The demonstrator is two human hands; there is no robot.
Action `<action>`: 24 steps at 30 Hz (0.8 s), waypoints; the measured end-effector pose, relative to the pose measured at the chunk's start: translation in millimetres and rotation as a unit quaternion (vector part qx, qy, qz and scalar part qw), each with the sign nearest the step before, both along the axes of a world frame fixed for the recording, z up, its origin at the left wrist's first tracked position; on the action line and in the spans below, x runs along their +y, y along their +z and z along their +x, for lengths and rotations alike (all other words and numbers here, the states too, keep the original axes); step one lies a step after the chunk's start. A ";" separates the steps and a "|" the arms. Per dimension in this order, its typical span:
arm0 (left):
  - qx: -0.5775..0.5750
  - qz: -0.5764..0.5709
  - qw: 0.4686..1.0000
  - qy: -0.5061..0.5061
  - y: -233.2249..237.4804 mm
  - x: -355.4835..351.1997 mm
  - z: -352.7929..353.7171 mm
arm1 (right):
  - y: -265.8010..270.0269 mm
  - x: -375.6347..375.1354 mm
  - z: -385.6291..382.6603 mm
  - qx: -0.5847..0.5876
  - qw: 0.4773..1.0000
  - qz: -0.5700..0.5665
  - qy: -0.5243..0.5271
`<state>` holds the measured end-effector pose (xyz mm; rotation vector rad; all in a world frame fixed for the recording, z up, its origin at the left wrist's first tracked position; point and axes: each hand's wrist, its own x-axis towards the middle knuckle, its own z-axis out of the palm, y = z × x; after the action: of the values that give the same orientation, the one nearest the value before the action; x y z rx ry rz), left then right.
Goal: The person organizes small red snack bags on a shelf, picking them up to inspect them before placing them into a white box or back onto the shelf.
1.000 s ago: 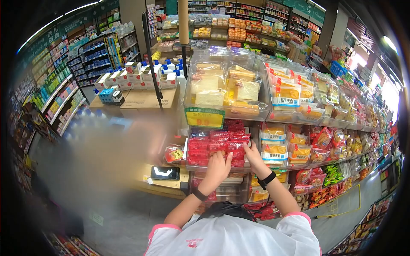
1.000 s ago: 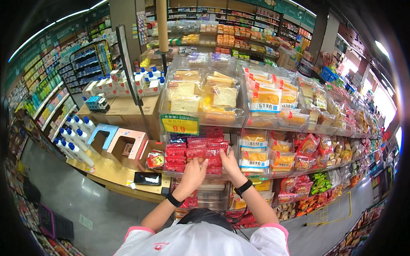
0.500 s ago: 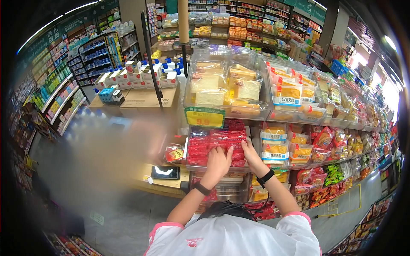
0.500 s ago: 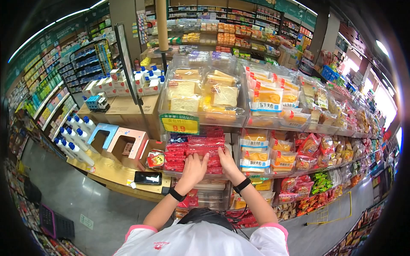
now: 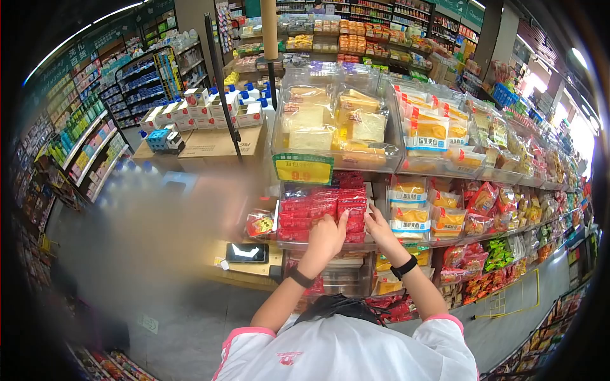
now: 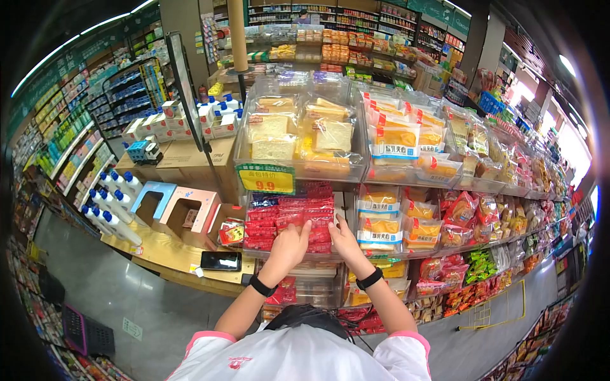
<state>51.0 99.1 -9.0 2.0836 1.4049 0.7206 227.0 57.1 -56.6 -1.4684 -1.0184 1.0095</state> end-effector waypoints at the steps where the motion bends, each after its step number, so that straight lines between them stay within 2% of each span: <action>1: -0.014 0.004 1.000 -0.017 7.9 -7.4 -6.2 | 3.1 -5.4 -2.6 -0.019 1.000 -0.002 -0.007; 7: -0.115 0.066 0.986 -0.096 30.5 -40.5 -66.0 | 21.0 -42.5 -8.1 -0.090 0.995 0.044 0.005; 9: -0.113 0.028 0.986 -0.120 22.2 -43.2 -93.1 | 34.1 -60.2 -12.7 -0.140 0.989 0.033 0.035; 10: -0.100 -0.002 0.988 -0.120 15.3 -43.2 -106.2 | 27.7 -66.8 -17.9 -0.122 0.991 0.035 0.031; 12: -0.088 -0.083 0.986 -0.117 -10.2 -44.1 -130.7 | 28.3 -75.6 -19.1 -0.086 0.994 0.065 0.021; 13: -0.062 -0.035 0.990 -0.118 -27.2 -45.0 -141.3 | 23.8 -78.5 -20.4 -0.070 0.994 0.078 0.001; 14: -0.046 -0.038 0.992 -0.108 -46.5 -46.0 -150.8 | 20.0 -81.0 -20.9 -0.046 0.997 0.067 -0.013; 17: -0.013 -0.112 0.989 -0.095 -99.6 -52.1 -166.2 | -11.7 -85.2 -12.4 -0.177 0.984 0.035 0.009; 18: -0.003 -0.147 0.985 -0.093 -115.6 -53.2 -168.8 | -7.4 -88.6 -18.9 -0.122 0.992 0.014 0.038; 21: -0.008 -0.157 0.981 -0.112 -165.8 -56.0 -155.0 | -17.8 -94.8 -28.6 -0.098 0.985 -0.038 0.134; 24: 0.069 -0.097 0.986 -0.119 -184.5 -55.5 -121.2 | -35.5 -96.8 -39.5 -0.143 0.962 -0.099 0.210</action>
<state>-70.3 43.7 -193.5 2.1307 1.2134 0.3345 187.5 -39.7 -92.1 -1.6297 -1.5201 1.2499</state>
